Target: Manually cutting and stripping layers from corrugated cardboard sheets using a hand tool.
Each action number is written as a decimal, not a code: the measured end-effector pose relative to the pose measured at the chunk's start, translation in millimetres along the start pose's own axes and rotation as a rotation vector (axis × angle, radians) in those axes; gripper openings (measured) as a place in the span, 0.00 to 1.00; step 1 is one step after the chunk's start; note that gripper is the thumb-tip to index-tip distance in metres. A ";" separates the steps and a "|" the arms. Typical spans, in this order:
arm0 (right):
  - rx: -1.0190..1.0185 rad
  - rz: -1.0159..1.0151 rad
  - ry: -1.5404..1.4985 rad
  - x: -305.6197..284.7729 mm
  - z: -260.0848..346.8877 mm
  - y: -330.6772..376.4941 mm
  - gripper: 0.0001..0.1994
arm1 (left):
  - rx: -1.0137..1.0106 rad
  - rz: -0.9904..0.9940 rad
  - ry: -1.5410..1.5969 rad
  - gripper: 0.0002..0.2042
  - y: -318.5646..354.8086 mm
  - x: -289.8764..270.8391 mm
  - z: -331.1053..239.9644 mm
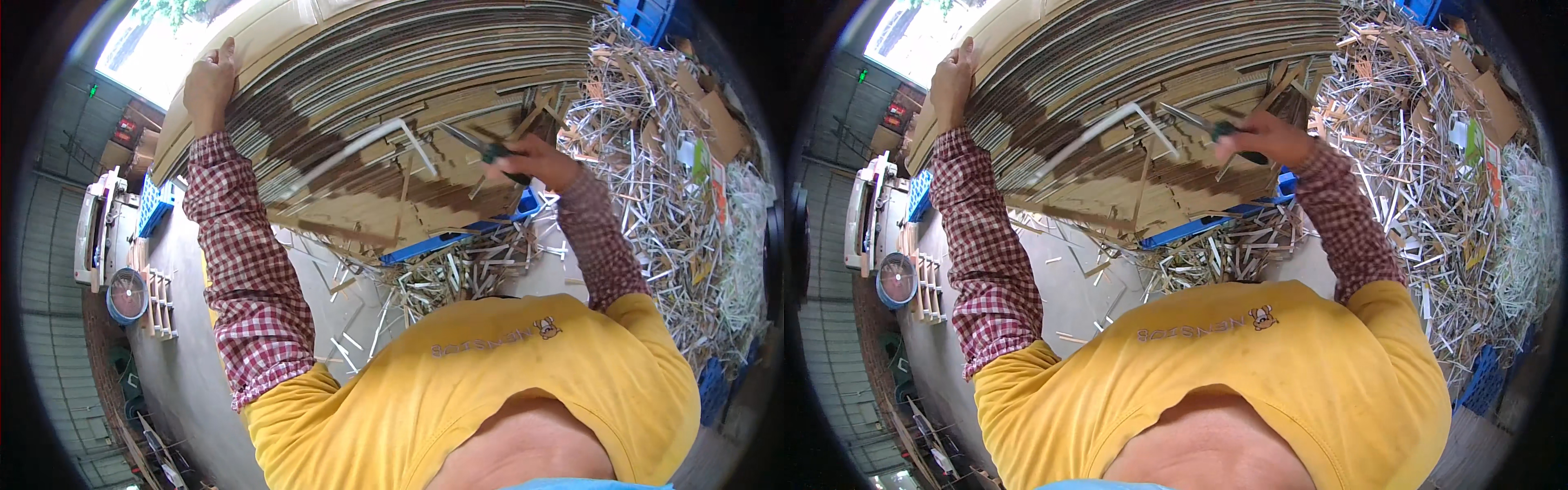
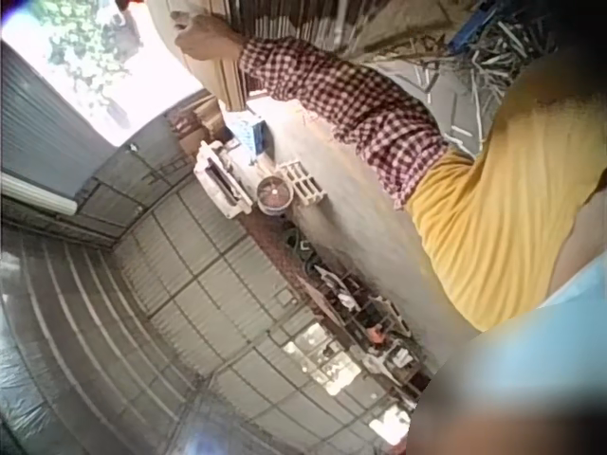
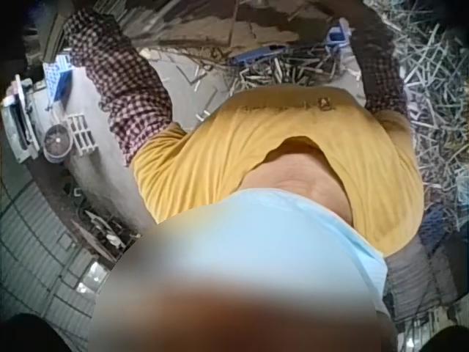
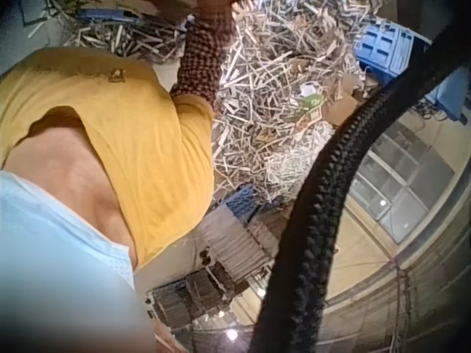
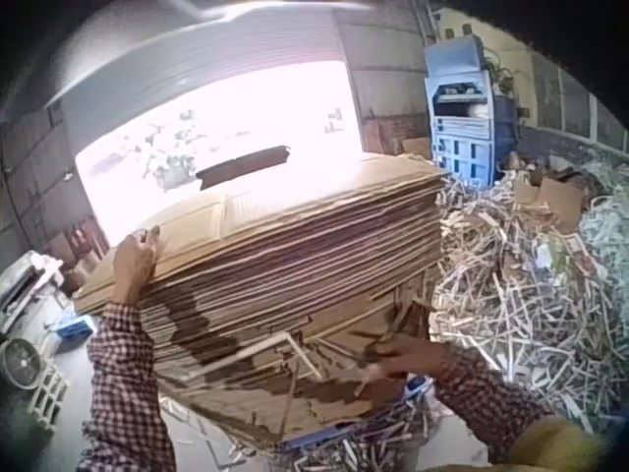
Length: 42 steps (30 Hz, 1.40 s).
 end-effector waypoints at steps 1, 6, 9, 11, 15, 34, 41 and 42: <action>0.187 -0.032 0.088 -1.2 -12.1 -7.1 0.16 | -0.006 0.006 -0.006 0.25 0.7 0.7 0.5; 0.127 0.054 -0.025 28.7 -7.9 -80.0 0.19 | -0.006 -0.007 0.014 0.24 2.1 -0.9 -4.0; 0.245 -0.058 -0.151 35.9 -7.3 -97.7 0.19 | -0.022 0.016 0.014 0.24 2.5 0.5 -6.1; 0.209 -0.122 -0.045 50.1 -5.1 -82.0 0.18 | -0.012 0.020 0.018 0.24 2.5 1.3 -7.7; 0.192 -0.149 -0.089 102.2 -66.8 16.5 0.12 | -0.022 0.021 -0.003 0.24 0.4 4.4 -3.0; 0.273 0.547 0.427 10.3 -71.1 143.1 0.18 | 0.017 0.032 0.001 0.25 -1.5 3.3 -4.5; 0.103 0.118 0.055 -19.1 -24.2 94.4 0.18 | 0.068 -0.011 0.038 0.25 0.0 0.9 -7.8; 0.074 -0.003 0.107 -29.2 -23.3 66.4 0.19 | 0.058 -0.012 0.016 0.25 0.1 0.7 -6.8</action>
Point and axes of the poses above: each hand's wrist, its own y-axis away from the middle knuckle, its own x-axis out of the palm, z = x × y, the point moved 8 cm from there along -y, towards the middle knuckle, and after that the axes turned 13 degrees about y, right-handed, at the moved point
